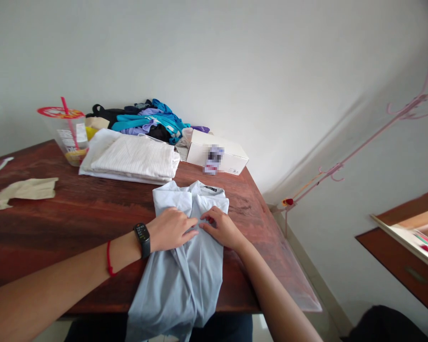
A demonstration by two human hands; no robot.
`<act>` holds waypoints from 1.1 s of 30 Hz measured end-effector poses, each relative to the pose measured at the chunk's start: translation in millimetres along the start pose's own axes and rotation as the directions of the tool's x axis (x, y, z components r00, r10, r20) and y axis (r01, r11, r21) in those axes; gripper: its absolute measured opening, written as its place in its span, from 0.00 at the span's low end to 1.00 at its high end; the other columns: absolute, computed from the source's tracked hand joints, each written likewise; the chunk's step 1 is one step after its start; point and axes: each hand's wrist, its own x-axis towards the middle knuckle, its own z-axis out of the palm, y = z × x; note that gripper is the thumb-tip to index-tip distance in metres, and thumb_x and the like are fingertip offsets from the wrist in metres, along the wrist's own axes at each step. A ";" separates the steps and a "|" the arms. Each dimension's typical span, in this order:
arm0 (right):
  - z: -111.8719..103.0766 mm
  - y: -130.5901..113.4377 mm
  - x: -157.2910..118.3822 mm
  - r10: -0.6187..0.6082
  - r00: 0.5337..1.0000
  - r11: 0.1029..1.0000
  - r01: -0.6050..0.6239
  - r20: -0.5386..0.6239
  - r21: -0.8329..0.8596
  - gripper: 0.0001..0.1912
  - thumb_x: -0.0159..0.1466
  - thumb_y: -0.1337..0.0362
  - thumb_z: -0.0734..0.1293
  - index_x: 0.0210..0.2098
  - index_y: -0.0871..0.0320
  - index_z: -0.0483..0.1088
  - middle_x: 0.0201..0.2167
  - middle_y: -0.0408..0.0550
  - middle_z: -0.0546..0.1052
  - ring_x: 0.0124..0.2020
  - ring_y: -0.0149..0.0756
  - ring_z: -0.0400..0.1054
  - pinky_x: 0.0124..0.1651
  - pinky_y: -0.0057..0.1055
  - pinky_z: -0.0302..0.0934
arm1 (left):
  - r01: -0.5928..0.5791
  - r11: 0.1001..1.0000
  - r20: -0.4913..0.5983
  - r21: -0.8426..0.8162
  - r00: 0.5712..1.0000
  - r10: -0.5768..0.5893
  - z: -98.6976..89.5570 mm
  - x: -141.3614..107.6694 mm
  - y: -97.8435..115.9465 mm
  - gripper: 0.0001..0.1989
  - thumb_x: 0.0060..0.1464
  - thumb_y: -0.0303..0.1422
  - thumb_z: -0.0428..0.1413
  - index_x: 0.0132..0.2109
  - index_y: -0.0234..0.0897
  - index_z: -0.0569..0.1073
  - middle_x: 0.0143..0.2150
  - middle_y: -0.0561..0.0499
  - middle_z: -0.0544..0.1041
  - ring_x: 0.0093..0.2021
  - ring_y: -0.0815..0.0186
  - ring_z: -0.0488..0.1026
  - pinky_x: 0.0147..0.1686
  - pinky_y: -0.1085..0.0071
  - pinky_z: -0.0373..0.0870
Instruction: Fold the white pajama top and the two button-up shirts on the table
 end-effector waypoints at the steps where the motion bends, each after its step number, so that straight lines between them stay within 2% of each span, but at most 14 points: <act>1: 0.3 0.0 0.2 -0.003 1.000 1.000 0.003 -0.004 -0.001 0.06 0.65 0.63 0.71 0.41 0.56 0.76 0.37 0.46 0.72 0.37 0.36 0.69 0.44 0.34 0.63 | 0.001 1.000 0.006 -0.002 1.000 -0.001 -0.2 -0.1 0.2 0.14 0.68 0.42 0.51 0.41 0.38 0.74 0.31 0.46 0.80 0.33 0.53 0.79 0.35 0.62 0.67; 6: 2.1 0.3 0.8 -0.015 1.000 1.000 0.014 -0.026 -0.001 0.02 0.65 0.66 0.71 0.35 0.57 0.74 0.35 0.45 0.71 0.35 0.34 0.67 0.41 0.32 0.61 | 0.023 1.000 0.017 -0.001 1.000 -0.023 -1.8 -1.2 1.3 0.13 0.68 0.41 0.52 0.41 0.38 0.74 0.31 0.48 0.80 0.33 0.55 0.79 0.37 0.63 0.67; 13: 4.2 -1.5 1.4 -0.003 0.999 1.000 0.002 -0.047 -0.014 0.04 0.64 0.67 0.71 0.33 0.57 0.72 0.33 0.44 0.71 0.34 0.34 0.66 0.39 0.30 0.60 | 0.019 1.000 0.029 -0.019 0.999 -0.018 -1.6 0.4 0.8 0.15 0.68 0.39 0.51 0.35 0.38 0.73 0.31 0.49 0.81 0.34 0.56 0.79 0.37 0.63 0.66; 21: 4.9 -1.8 1.1 -0.001 0.998 1.000 -0.001 -0.061 -0.026 0.05 0.64 0.67 0.71 0.32 0.58 0.72 0.32 0.43 0.71 0.33 0.33 0.65 0.38 0.30 0.59 | 0.022 0.999 0.040 -0.036 0.999 -0.020 -1.5 -0.3 0.9 0.16 0.68 0.39 0.51 0.33 0.37 0.74 0.31 0.48 0.81 0.35 0.56 0.79 0.37 0.63 0.65; 27: 6.1 -9.2 0.9 -0.085 0.996 0.996 0.085 -0.019 -0.032 0.06 0.63 0.64 0.72 0.39 0.57 0.74 0.32 0.43 0.72 0.33 0.33 0.66 0.39 0.30 0.60 | 0.025 0.998 0.028 -0.049 0.999 -0.024 -0.9 1.9 1.4 0.16 0.68 0.39 0.51 0.34 0.37 0.76 0.32 0.47 0.81 0.35 0.56 0.79 0.37 0.62 0.65; 30: 5.8 -16.1 -0.3 -0.150 0.988 0.988 0.151 0.034 -0.029 0.12 0.63 0.65 0.71 0.47 0.56 0.75 0.33 0.43 0.71 0.34 0.34 0.67 0.41 0.30 0.61 | 0.015 0.999 0.036 -0.049 0.999 -0.013 -0.9 1.8 1.4 0.15 0.67 0.34 0.50 0.33 0.36 0.76 0.32 0.47 0.81 0.36 0.56 0.79 0.38 0.61 0.66; 33: 4.3 -21.6 -1.9 -0.203 0.974 0.978 0.207 0.104 -0.028 0.15 0.62 0.62 0.73 0.48 0.55 0.76 0.33 0.42 0.70 0.34 0.33 0.67 0.41 0.30 0.61 | 0.019 0.998 0.051 -0.059 0.999 -0.016 -0.8 1.2 0.5 0.14 0.64 0.30 0.50 0.31 0.36 0.75 0.32 0.47 0.81 0.35 0.56 0.79 0.39 0.61 0.66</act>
